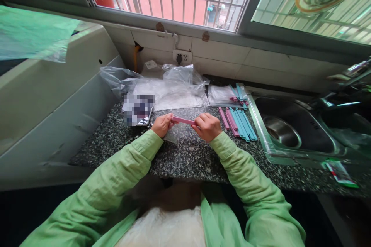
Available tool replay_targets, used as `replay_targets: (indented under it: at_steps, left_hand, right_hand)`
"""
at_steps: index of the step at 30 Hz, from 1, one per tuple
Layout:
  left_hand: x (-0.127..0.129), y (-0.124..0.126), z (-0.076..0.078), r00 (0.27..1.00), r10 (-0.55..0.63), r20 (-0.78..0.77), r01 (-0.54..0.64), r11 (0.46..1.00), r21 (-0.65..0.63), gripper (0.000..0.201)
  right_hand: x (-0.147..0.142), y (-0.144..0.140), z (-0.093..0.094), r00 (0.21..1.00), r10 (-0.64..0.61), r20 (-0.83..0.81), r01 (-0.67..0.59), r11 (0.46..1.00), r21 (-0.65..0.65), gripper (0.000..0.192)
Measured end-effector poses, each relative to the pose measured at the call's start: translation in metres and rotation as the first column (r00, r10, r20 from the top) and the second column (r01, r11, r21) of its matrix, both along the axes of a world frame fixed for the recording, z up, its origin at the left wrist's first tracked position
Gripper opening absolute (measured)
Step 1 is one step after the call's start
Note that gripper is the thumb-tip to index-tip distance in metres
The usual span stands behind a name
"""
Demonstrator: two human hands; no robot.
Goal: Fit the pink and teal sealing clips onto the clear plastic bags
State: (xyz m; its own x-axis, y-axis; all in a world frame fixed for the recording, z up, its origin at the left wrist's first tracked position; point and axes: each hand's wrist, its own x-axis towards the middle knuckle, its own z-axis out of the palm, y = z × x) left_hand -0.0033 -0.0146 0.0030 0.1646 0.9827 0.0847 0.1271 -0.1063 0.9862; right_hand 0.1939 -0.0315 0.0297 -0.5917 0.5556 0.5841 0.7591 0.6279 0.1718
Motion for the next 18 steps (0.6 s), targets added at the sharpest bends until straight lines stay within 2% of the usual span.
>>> replay_targets:
  at_steps: [4,18]
  left_hand:
    - [-0.0010,0.0012,-0.0007,1.000,0.017,0.022,-0.017,1.000,-0.007,0.054]
    - [0.0000,0.0014,0.0032,0.993,0.072,0.096,-0.067,0.996,-0.058,0.052]
  right_hand:
    - [0.0027,0.0010,-0.0011,1.000,-0.007,-0.001,0.007,1.000,-0.005,0.022]
    - [0.0028,0.0041,-0.0046,0.957,0.085,-0.278,-0.095,0.995,-0.023,0.011]
